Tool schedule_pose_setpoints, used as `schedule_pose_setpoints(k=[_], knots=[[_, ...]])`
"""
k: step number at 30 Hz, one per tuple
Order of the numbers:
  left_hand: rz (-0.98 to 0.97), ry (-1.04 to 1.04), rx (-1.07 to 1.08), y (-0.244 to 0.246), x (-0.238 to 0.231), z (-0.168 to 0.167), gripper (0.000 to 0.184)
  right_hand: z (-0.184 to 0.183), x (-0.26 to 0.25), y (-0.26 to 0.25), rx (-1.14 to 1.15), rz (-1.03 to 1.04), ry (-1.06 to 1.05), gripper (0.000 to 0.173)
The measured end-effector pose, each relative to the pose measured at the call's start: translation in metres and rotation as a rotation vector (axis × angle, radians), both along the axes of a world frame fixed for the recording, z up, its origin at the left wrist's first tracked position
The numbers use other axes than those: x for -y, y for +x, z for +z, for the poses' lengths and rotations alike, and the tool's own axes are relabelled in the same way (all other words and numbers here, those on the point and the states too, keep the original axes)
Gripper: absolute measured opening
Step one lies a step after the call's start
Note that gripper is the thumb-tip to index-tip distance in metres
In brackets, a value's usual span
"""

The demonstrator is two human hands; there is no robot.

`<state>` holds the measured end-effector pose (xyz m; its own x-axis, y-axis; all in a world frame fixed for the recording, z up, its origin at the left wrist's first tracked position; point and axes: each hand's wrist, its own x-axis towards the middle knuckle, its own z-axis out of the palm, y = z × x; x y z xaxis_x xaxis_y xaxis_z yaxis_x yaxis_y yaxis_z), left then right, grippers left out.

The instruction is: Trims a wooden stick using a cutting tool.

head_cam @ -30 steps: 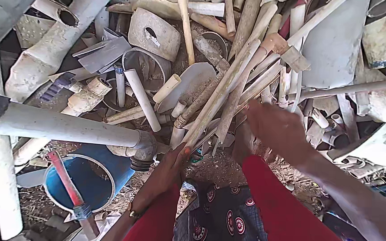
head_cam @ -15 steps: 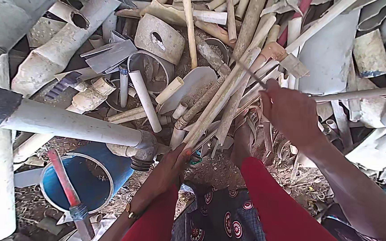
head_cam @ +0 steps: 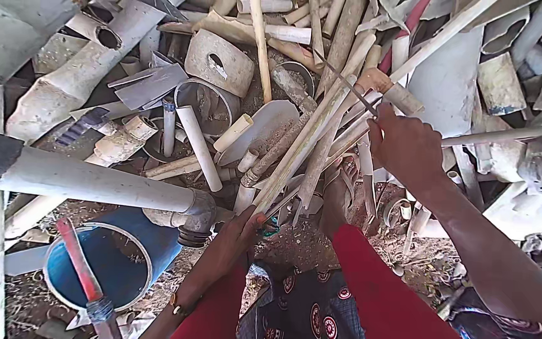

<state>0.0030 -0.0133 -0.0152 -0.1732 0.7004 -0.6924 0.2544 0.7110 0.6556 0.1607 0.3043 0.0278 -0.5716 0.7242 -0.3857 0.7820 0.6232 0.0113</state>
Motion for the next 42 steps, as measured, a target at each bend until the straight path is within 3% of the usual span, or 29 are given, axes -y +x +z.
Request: schedule_pose_setpoints(k=[6, 8, 10, 13, 19, 29, 31, 34, 36, 39, 42], knots=[[0.062, -0.038, 0.055, 0.003, 0.001, 0.002, 0.059, 0.000, 0.069, 0.008, -0.061, 0.291, -0.056, 0.015], [0.067, -0.032, -0.018, 0.003, 0.002, 0.004, 0.059, -0.006, 0.050, 0.009, -0.098, 0.212, -0.037, 0.021], [0.005, -0.012, -0.258, 0.004, -0.003, 0.009, 0.063, -0.009, 0.015, 0.007, -0.077, 0.082, -0.024, 0.031], [-0.100, -0.045, -0.444, 0.002, -0.009, 0.014, 0.066, -0.006, 0.001, 0.005, -0.025, 0.035, -0.035, 0.031], [-0.093, -0.020, -0.385, 0.008, -0.005, 0.007, 0.064, -0.017, 0.089, 0.018, -0.114, 0.297, -0.184, 0.023], [-0.138, -0.081, -0.450, 0.009, -0.024, 0.005, 0.062, -0.034, 0.074, 0.018, -0.134, 0.184, -0.051, 0.019], [-0.139, -0.079, -0.460, 0.009, -0.023, 0.005, 0.061, -0.037, 0.088, 0.023, -0.179, 0.262, -0.005, 0.013], [-0.136, -0.050, -0.479, 0.009, -0.021, 0.003, 0.061, -0.039, 0.098, 0.035, -0.227, 0.374, 0.027, 0.026], [-0.144, -0.037, -0.488, 0.009, -0.019, 0.002, 0.061, -0.032, 0.075, 0.035, -0.115, 0.206, -0.038, 0.023], [-0.139, -0.032, -0.507, 0.010, -0.017, 0.003, 0.060, -0.011, 0.013, 0.027, 0.004, -0.069, -0.081, 0.035], [-0.122, -0.003, -0.505, 0.009, -0.015, 0.001, 0.058, 0.001, 0.006, 0.022, -0.017, -0.038, -0.074, 0.033]])
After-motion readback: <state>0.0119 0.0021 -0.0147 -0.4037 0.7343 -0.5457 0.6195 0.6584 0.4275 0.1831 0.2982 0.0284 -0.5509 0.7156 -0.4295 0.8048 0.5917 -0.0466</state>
